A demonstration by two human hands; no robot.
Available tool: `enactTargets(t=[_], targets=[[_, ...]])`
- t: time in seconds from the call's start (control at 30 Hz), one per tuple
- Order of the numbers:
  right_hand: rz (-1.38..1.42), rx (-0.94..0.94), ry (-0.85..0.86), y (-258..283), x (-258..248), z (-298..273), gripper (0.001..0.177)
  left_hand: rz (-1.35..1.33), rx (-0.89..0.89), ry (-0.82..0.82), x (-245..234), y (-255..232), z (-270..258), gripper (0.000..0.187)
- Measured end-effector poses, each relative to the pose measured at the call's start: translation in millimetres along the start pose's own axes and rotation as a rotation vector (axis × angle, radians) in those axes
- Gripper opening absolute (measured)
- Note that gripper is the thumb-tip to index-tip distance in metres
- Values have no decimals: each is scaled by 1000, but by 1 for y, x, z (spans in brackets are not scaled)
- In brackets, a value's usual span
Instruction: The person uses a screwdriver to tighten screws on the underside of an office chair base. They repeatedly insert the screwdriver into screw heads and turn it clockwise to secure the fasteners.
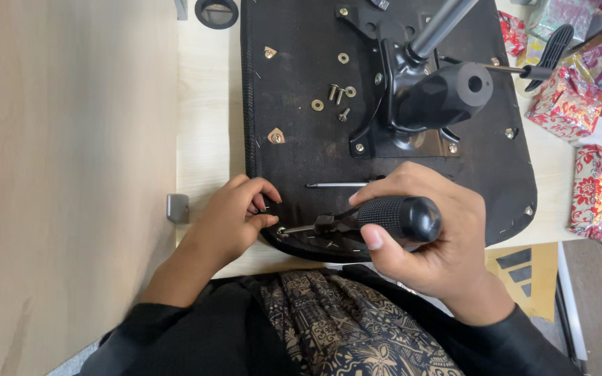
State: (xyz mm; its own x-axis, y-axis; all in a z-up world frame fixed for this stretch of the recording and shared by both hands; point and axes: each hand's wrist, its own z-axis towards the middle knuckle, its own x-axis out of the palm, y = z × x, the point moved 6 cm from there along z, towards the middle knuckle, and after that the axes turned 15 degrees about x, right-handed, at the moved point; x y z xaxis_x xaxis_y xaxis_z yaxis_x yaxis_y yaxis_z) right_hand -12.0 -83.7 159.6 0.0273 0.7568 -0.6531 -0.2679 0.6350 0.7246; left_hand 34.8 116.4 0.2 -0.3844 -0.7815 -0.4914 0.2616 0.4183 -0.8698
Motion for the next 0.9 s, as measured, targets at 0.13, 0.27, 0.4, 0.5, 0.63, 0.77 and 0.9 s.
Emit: enactTargets(t=[0.13, 0.27, 0.4, 0.5, 0.63, 0.77, 0.9], targets=[[-28, 82, 47, 3, 2, 7, 24, 60, 7, -25, 0, -3, -2, 26], [-62, 127, 139, 13, 7, 17, 26, 149, 38, -22, 2, -11, -1, 25], [-61, 5, 324, 33, 13, 25, 26, 235, 58, 69, 7, -20, -1, 22], [-73, 67, 350, 32, 14, 27, 27, 162, 381, -12, 4, -54, -6, 45], [-17, 68, 274, 33, 17, 28, 26, -488, 541, -29, 8, -93, -14, 56], [-14, -82, 181, 45, 18, 23, 29, -679, 337, 43, 28, -102, -6, 44], [305, -92, 283, 57, 28, 8, 36, -1003, 89, -26, 42, -94, -2, 43]])
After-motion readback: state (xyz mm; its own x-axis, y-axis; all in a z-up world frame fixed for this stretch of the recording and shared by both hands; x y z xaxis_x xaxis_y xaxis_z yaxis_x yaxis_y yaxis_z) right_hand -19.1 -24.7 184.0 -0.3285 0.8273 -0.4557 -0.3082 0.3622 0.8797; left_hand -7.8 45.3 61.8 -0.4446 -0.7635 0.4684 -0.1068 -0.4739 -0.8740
